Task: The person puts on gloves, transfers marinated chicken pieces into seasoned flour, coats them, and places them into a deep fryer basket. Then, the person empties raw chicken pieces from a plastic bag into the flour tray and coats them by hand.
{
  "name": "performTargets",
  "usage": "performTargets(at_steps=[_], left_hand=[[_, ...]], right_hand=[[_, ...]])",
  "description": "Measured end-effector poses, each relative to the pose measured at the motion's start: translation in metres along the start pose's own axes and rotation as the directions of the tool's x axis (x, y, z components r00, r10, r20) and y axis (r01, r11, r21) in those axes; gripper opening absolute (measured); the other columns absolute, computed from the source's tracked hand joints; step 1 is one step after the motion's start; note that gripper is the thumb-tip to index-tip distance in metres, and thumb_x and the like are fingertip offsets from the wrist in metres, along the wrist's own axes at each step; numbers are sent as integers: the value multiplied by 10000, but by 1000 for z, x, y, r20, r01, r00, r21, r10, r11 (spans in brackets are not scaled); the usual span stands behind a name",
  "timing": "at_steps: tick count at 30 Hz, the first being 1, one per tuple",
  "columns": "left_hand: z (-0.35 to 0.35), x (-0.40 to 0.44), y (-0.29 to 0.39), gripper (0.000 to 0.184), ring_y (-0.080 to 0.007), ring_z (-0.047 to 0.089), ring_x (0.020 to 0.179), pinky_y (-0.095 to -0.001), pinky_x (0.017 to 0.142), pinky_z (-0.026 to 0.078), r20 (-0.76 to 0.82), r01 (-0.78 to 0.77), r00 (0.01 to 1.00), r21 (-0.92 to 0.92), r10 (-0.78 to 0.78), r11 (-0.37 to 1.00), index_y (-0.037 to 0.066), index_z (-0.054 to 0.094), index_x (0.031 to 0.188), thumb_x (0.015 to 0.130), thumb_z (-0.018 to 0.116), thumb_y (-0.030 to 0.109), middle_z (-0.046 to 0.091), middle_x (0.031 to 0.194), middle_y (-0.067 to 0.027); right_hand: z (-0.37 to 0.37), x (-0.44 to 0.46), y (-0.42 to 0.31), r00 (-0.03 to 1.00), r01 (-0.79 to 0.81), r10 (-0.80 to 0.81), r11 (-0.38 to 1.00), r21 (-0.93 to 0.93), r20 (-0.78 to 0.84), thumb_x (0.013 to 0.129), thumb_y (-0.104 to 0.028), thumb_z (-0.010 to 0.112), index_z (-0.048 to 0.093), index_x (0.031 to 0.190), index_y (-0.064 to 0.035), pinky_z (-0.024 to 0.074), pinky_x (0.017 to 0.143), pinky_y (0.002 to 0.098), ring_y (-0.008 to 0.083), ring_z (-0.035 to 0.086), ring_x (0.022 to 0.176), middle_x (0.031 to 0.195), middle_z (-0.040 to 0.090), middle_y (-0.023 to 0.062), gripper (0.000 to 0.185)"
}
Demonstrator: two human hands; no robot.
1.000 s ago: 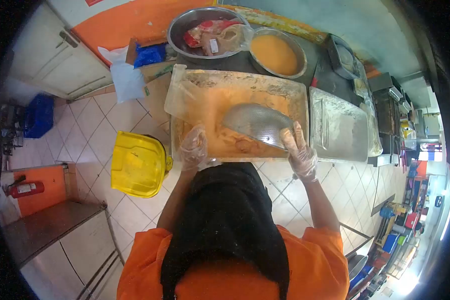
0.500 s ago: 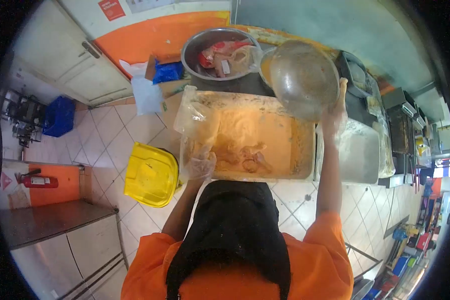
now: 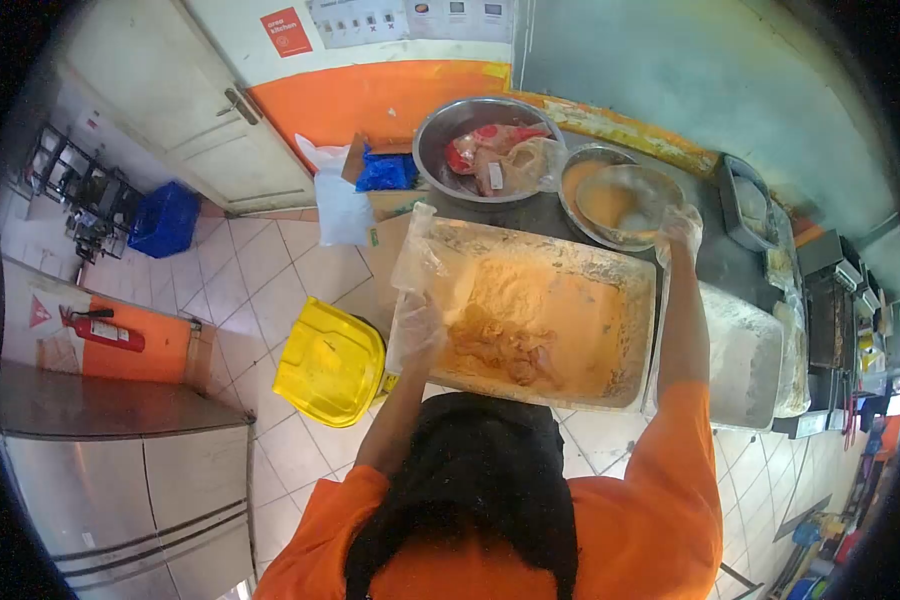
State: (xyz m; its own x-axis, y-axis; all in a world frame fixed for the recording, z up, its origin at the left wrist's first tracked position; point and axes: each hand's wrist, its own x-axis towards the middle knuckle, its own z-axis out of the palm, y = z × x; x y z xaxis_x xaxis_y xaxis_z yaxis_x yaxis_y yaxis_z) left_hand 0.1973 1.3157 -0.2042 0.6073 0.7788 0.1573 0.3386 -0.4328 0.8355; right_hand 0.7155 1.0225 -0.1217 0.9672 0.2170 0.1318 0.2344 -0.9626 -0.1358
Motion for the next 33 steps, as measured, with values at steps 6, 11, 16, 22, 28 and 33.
performTargets(at_steps=[6,11,16,22,28,33], left_hand=[[11,27,41,212,-239,649,873,-356,782,512,-140,-164,972,182,191,969,57,629,1069,866,589,99,676,920,-71],[-6,50,89,189,-279,642,910,-385,814,504,20,-532,835,288,550,796,91,671,973,788,633,106,685,949,-89],[-13,42,109,243,-294,625,1001,-421,922,470,75,-655,754,151,652,740,108,667,1020,780,628,112,689,1005,-82],[-26,25,124,228,-312,621,1011,-402,950,466,330,-700,690,79,644,709,95,678,1029,804,649,118,683,1064,-112],[-22,10,106,400,-278,540,1220,-351,1069,380,211,-187,945,-279,251,942,38,579,1249,878,631,180,591,1282,-148],[7,1,26,525,-313,449,1321,-389,1089,365,255,-42,966,44,30,998,14,495,1349,893,629,237,491,1409,-181]], right_hand=[[-161,-124,-133,952,66,-237,779,623,195,875,-192,626,629,1238,-65,508,722,283,124,651,809,926,706,53,384],[-198,-209,-204,717,640,-687,582,501,-117,835,-222,635,535,1358,-146,483,945,395,310,597,1129,1243,625,137,538],[-194,-248,-214,591,709,-804,552,438,57,814,-237,685,562,1336,-169,492,940,386,296,591,1121,1216,622,114,541],[-136,-254,-190,497,734,-852,514,445,165,810,-206,660,651,1133,-141,486,937,408,304,603,1076,1133,638,116,330],[-115,-271,-176,587,770,-802,507,388,-116,751,-131,671,669,1045,-144,495,914,413,315,610,1049,1077,644,108,295],[-174,-270,-202,652,710,-757,587,390,-47,740,-95,648,684,955,-111,522,816,400,303,636,935,969,650,93,218]])
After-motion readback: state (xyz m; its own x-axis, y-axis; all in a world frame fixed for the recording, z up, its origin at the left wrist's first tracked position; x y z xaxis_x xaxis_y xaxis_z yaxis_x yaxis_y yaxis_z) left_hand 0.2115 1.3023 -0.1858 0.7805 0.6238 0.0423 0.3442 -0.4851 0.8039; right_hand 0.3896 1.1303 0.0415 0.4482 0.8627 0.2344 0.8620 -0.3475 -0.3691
